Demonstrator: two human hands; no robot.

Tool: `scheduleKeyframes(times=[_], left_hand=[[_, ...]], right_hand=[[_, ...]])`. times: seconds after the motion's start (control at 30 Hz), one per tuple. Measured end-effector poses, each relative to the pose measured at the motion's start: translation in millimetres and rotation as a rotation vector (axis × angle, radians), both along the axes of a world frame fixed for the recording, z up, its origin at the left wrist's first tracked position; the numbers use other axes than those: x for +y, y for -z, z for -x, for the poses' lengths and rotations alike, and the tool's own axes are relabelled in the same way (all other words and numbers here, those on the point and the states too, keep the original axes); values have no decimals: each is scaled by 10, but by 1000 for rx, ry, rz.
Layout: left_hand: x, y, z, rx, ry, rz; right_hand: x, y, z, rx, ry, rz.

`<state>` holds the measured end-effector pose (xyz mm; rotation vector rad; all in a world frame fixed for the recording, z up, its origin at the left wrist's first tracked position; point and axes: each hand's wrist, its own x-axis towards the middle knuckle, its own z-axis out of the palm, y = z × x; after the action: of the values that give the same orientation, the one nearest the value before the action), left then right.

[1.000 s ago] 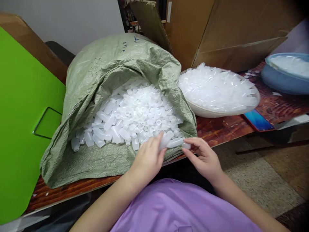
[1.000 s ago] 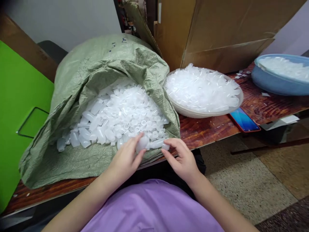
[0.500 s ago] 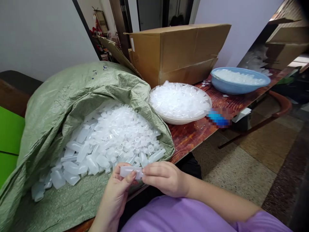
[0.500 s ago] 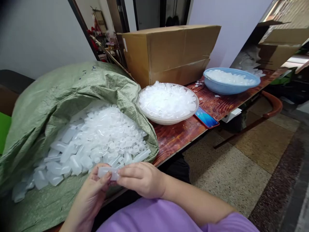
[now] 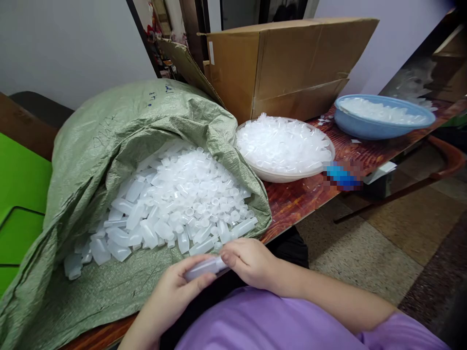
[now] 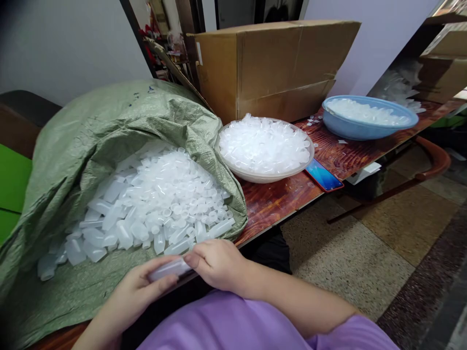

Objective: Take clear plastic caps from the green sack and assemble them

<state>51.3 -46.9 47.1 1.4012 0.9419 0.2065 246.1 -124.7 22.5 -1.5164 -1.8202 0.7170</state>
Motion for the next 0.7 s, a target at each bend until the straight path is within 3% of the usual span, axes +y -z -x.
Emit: scheduleKeyframes(times=[0.07,0.13,0.3,0.43,0.53,0.63,0.7], left_hand=[[-11,26,17,-48,-108,4],[-19,42,45,-100,-98,26],[-120,42,91,-136,85,139],[-216,68,133,-157,110,205],[-255,66,159,-152,230,186],[-273,37,145,-81,377,8],[-274,22,125,-43,429,-96]], right_hand=[[-14,8,-22,37,0,-206],[-33,8,-38,62,-44,-294],[-146,22,-23,164,-47,-85],[-266,63,-28,127,-211,-257],[-311,88,-29,84,-255,-98],[-324,107,-13,77,-194,101],[-325,112,-14,102,-183,104]])
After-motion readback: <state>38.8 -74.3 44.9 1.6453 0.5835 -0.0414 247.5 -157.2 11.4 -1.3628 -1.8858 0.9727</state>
